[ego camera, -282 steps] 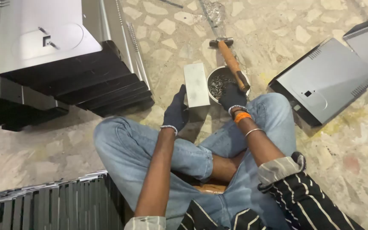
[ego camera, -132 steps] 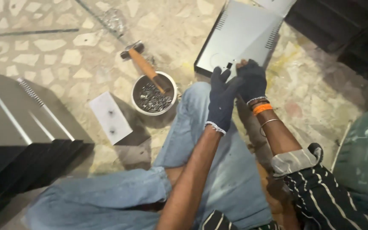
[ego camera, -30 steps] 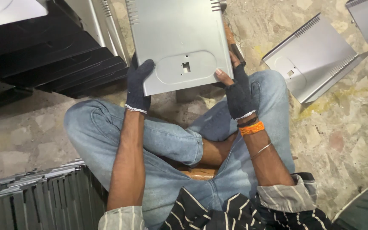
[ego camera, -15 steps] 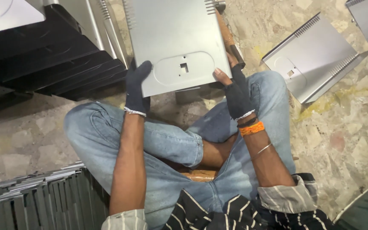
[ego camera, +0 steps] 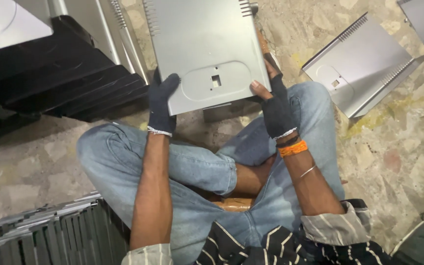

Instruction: The person sits on the workshop floor and assembles sheet-metal enclosure panels. They take fasteners from a metal bowl, position a small block and panel against a metal cover resting on their lap, and hammer the fasteners to attach the parts, then set the finished cover aside and pick up the next panel.

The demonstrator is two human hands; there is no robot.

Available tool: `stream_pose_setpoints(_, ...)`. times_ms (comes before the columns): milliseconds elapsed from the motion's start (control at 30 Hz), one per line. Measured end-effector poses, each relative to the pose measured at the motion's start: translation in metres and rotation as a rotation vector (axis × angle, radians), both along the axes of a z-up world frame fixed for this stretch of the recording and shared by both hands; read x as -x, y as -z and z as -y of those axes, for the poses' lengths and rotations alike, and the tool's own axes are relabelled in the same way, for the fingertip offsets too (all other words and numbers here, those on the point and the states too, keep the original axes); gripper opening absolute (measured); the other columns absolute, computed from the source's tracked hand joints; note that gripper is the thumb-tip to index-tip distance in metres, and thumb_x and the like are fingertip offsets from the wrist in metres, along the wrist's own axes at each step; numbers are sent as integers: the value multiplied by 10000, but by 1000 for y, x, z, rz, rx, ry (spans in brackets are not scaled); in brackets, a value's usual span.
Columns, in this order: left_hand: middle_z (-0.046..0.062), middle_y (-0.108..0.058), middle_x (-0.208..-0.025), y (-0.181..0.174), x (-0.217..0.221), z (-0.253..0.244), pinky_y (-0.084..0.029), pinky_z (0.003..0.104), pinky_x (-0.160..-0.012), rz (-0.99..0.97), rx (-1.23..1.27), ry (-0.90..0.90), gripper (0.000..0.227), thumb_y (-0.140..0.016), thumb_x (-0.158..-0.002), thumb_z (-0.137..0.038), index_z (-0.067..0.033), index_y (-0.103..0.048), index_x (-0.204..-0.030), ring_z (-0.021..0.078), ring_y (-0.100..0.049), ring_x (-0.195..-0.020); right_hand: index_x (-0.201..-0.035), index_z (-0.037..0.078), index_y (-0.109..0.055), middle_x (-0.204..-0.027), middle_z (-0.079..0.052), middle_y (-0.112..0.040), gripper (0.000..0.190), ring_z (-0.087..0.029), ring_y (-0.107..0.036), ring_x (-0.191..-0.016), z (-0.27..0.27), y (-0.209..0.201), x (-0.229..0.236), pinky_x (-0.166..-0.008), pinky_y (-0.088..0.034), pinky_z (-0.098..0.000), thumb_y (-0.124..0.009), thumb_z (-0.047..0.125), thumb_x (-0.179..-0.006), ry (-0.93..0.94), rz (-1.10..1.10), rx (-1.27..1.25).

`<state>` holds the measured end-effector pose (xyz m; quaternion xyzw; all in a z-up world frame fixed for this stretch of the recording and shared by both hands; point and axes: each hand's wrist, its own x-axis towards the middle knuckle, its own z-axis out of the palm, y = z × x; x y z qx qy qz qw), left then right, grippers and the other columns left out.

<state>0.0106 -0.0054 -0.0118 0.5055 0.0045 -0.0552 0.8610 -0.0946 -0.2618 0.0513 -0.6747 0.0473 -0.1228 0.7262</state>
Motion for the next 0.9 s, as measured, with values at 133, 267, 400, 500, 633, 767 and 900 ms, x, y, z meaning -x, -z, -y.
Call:
stream_pose_setpoints(133,73,-696,-1171,-10,4,2,-583,293,-878,0,34,20,553,-704,-888,-122,-4,-554,-1408,169,-692,-1009,-1556,-10,-398,-1460,-132,-539,636,-200,-533,-1317,2,-2,-1,-1144,-429,-330,-619,175,-990,-14,-13,1)
stream_pose_setpoints(267,80,-689,-1149,16,-4,-1,-567,300,-859,49,55,-16,505,-723,-910,-87,25,-585,-1383,170,-671,-983,-1557,-8,-399,-1448,-128,-547,635,-200,-538,-1308,0,-5,-1,-1132,-440,-330,-614,181,-990,-28,-20,-3)
stream_pose_setpoints(400,86,-686,-1136,28,-8,-3,-561,302,-845,26,79,-33,520,-740,-907,-91,28,-587,-1390,174,-669,-968,-1553,-10,-405,-1436,-128,-560,633,-203,-541,-1302,1,2,-1,-1133,-437,-332,-617,184,-989,-20,-15,-14)
stream_pose_setpoints(500,80,-694,-1142,3,1,-1,-570,293,-869,16,83,-16,527,-733,-900,-114,9,-577,-1389,169,-688,-982,-1548,-21,-415,-1468,-130,-550,622,-202,-526,-1336,2,5,-2,-1164,-407,-329,-622,183,-998,3,12,43)
stream_pose_setpoints(633,97,-695,-1107,14,-5,-1,-566,308,-826,-17,29,-43,534,-741,-902,-115,25,-582,-1393,184,-682,-933,-1550,-18,-412,-1470,-130,-547,628,-197,-522,-1338,2,1,-1,-1164,-404,-329,-623,190,-997,1,4,33)
stream_pose_setpoints(767,116,-693,-1145,7,-1,0,-577,312,-870,-28,66,-46,570,-743,-892,-108,45,-553,-1407,201,-694,-986,-1556,-12,-405,-1469,-128,-546,630,-194,-520,-1341,1,-2,-1,-1163,-402,-325,-617,207,-1004,-25,-5,17)
stream_pose_setpoints(900,115,-701,-1138,-16,9,2,-587,321,-877,-72,39,-47,616,-744,-857,-130,22,-539,-1418,208,-705,-995,-1556,-5,-393,-1468,-124,-539,640,-197,-516,-1342,2,0,0,-1157,-404,-329,-618,216,-1000,-32,-9,4)
